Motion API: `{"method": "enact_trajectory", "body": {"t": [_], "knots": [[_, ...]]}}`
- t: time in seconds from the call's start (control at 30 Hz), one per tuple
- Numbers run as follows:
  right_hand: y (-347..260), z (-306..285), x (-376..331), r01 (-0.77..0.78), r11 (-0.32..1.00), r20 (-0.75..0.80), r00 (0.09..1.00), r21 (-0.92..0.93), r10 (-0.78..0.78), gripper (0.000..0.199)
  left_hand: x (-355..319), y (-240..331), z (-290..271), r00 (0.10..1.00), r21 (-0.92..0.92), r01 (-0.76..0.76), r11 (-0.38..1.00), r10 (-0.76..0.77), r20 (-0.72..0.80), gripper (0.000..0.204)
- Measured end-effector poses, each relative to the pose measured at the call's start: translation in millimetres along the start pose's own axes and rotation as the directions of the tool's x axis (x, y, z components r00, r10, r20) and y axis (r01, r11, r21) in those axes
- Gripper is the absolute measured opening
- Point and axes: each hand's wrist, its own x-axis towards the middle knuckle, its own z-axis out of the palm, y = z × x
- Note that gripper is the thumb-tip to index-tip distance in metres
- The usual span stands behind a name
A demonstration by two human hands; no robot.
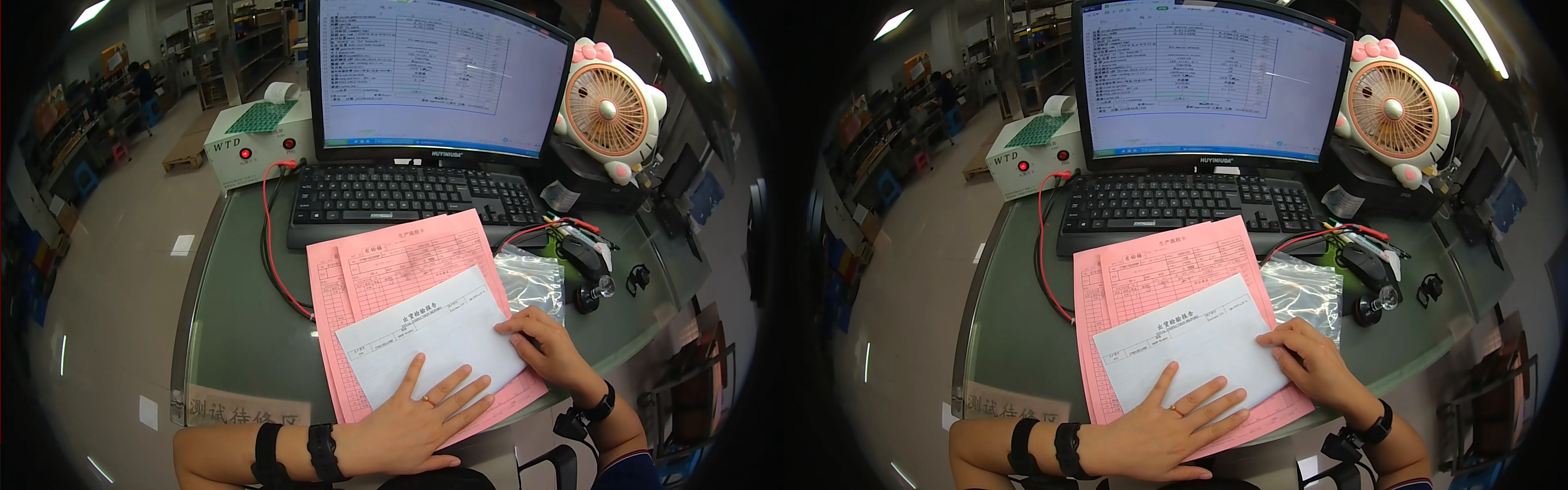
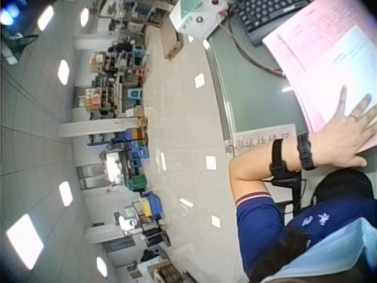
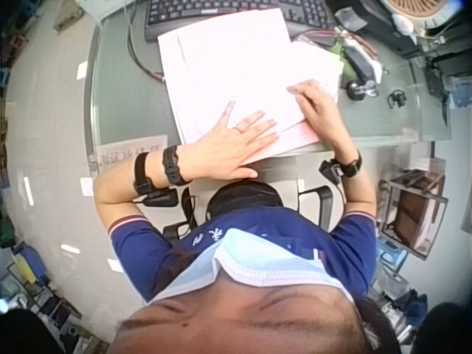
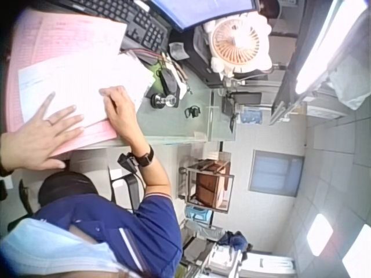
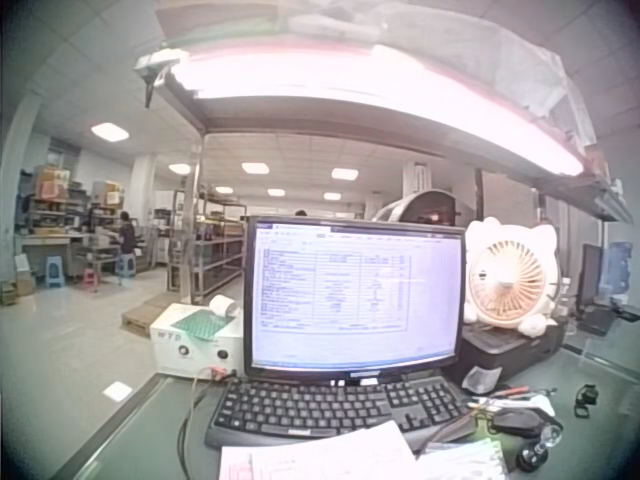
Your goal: Stamping and organizing industrial inspection documents.
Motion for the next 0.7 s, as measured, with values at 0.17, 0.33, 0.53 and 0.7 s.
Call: {"method": "enact_trajectory", "body": {"t": [0.17,0.33,0.53,0.7], "knots": [[0.1,0.3,0.4,0.015,1.0,-0.001,1.0,-0.01,-0.015,0.027,0.1,-0.3,-0.4,1.0,-0.003,0.003,1.0,-0.003,0.018,0.082],[-0.9,0.1,1.1,0.002,1.0,0.005,1.0,-0.013,-0.002,0.027,0.0,-1.3,-0.8,1.0,-0.005,0.001,1.0,-0.001,0.021,0.082],[2.4,1.1,1.7,0.04,0.999,-0.016,0.999,-0.014,-0.04,0.027,1.5,-1.0,-2.4,0.999,0.001,0.003,1.0,-0.003,0.035,0.085],[3.5,-1.4,-0.9,0.024,1.0,0.01,1.0,-0.016,-0.024,0.029,2.2,0.8,-2.7,0.998,0.046,-0.004,0.999,0.002,0.058,0.088]]}}
